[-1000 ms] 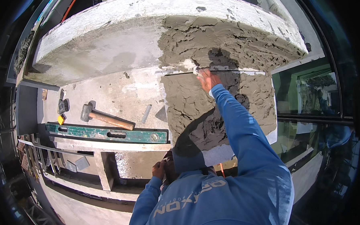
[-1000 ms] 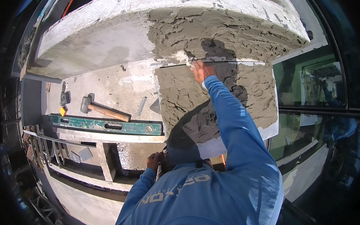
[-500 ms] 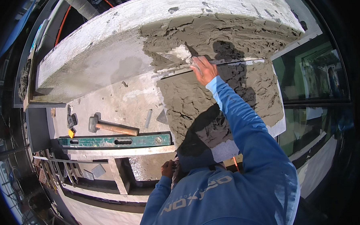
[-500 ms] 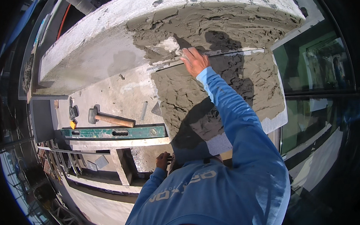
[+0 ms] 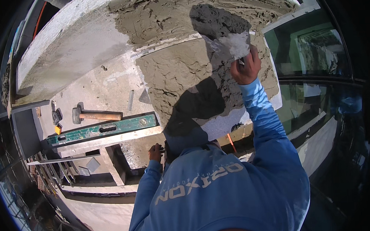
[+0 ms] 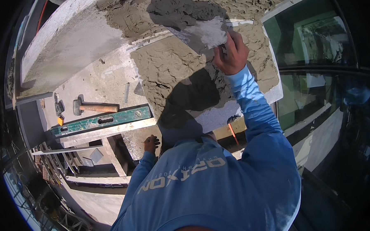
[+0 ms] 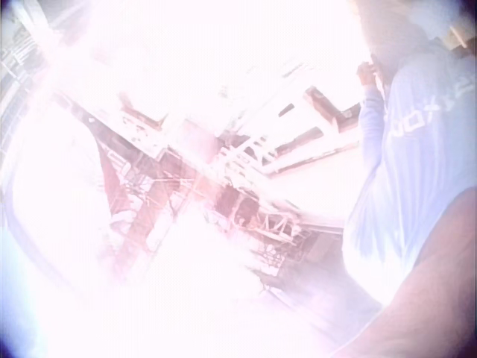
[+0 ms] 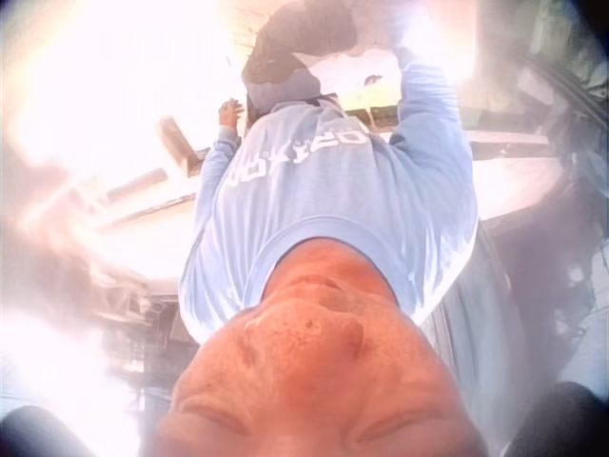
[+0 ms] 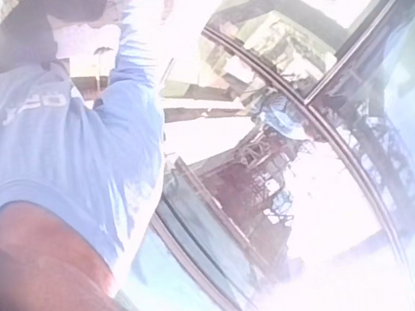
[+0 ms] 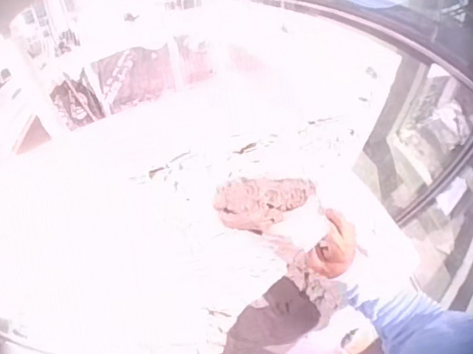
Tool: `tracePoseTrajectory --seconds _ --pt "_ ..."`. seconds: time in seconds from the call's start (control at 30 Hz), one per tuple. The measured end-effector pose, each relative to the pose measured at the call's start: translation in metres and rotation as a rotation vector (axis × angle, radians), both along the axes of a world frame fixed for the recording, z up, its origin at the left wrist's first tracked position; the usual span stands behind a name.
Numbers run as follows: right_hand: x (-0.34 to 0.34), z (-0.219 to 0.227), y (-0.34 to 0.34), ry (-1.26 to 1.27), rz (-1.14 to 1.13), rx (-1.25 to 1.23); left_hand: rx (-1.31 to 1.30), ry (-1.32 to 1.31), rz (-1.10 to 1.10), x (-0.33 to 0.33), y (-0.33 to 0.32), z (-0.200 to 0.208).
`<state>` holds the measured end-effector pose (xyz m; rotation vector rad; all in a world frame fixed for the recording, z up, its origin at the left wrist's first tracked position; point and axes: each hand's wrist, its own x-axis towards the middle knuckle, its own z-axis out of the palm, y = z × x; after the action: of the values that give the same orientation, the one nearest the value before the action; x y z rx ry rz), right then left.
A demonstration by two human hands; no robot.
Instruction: The person applies mortar to a stone tile using a trowel, places the tile onto a curved surface, and taps it with a hammer to set it. They repeat this process with additional tiles, using a level to check alignment.
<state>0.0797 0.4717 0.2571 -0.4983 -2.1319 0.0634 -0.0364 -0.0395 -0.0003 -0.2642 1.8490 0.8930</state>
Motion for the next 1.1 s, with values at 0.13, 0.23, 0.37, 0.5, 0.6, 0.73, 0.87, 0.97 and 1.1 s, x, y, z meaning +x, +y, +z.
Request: tracePoseTrajectory --seconds 0.13,0.23,0.37,0.5,0.6,0.73,0.87,0.97,1.1 --pt "0.082 0.023 -0.049 -0.132 -0.128 0.072 0.029 0.008 -0.084 -0.010 -0.002 -0.006" --pt "0.121 0.030 -0.089 -0.171 -0.217 0.031 0.084 0.019 -0.185 -0.025 -0.001 -0.015" --pt "0.158 0.032 -0.145 -0.200 -0.399 0.033 0.192 0.020 -0.270 -0.046 0.006 -0.028" --pt "0.174 0.024 -0.198 -0.199 -0.547 -0.058 0.181 -0.053 -0.316 -0.061 0.010 -0.037" --pt "0.184 0.009 -0.232 -0.231 -0.576 -0.189 0.201 -0.135 -0.307 -0.069 0.006 -0.040" --pt "0.200 -0.034 -0.274 0.017 -0.454 -0.708 0.245 -0.255 -0.309 -0.072 0.001 -0.031" --pt "0.227 -0.099 -0.309 -0.093 -0.414 -1.197 0.211 -0.267 -0.344 -0.051 0.009 -0.008" --pt "0.246 -0.155 -0.319 -0.049 -0.422 -1.271 0.227 -0.241 -0.392 -0.024 0.025 0.013" --pt "0.269 -0.224 -0.314 0.224 -0.286 -1.682 0.028 -0.150 -0.345 0.008 0.043 0.022"
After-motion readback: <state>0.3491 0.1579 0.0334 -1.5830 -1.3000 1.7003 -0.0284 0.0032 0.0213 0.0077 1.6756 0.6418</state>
